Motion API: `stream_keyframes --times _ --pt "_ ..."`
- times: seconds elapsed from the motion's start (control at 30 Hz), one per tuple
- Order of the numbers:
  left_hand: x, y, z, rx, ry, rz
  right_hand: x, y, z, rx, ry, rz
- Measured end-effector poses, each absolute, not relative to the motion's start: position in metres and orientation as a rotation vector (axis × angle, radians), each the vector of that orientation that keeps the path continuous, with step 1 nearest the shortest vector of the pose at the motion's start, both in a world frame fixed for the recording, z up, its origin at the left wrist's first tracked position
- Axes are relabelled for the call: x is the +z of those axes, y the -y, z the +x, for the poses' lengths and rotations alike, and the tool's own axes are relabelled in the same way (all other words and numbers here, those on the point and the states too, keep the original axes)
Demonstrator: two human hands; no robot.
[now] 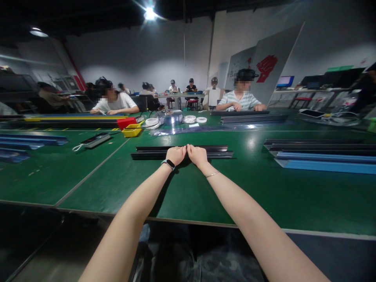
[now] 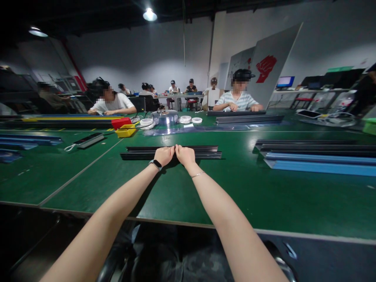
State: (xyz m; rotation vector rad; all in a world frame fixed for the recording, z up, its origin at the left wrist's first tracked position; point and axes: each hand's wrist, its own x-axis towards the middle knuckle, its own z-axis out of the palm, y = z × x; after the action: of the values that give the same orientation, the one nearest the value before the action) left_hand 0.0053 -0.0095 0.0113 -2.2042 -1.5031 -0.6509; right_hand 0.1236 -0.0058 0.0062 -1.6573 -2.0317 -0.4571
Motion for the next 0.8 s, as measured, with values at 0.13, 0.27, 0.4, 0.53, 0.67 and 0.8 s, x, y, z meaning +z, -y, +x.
stream_keyframes --times 0.13,0.27,0.4,0.53,0.67,0.8 --pt "0.01 0.008 0.006 -0.64 1.504 -2.217 0.006 0.006 0.123 -0.445 2.034 -1.679" --pt "0.008 0.007 0.006 -0.64 1.508 -2.207 0.007 0.007 0.123 -0.424 2.009 -1.677" --pt "0.008 0.007 0.005 -0.682 1.467 -2.208 0.007 0.008 0.123 -0.446 2.003 -1.637" --pt "0.006 0.005 0.004 -0.703 1.444 -2.221 0.005 0.006 0.123 -0.482 2.046 -1.657" --pt "0.002 0.003 0.005 -0.658 1.496 -2.22 0.003 0.003 0.123 -0.528 2.063 -1.651" --pt "0.001 0.0 0.006 -0.631 1.539 -2.198 0.001 -0.001 0.123 -0.539 2.023 -1.64"
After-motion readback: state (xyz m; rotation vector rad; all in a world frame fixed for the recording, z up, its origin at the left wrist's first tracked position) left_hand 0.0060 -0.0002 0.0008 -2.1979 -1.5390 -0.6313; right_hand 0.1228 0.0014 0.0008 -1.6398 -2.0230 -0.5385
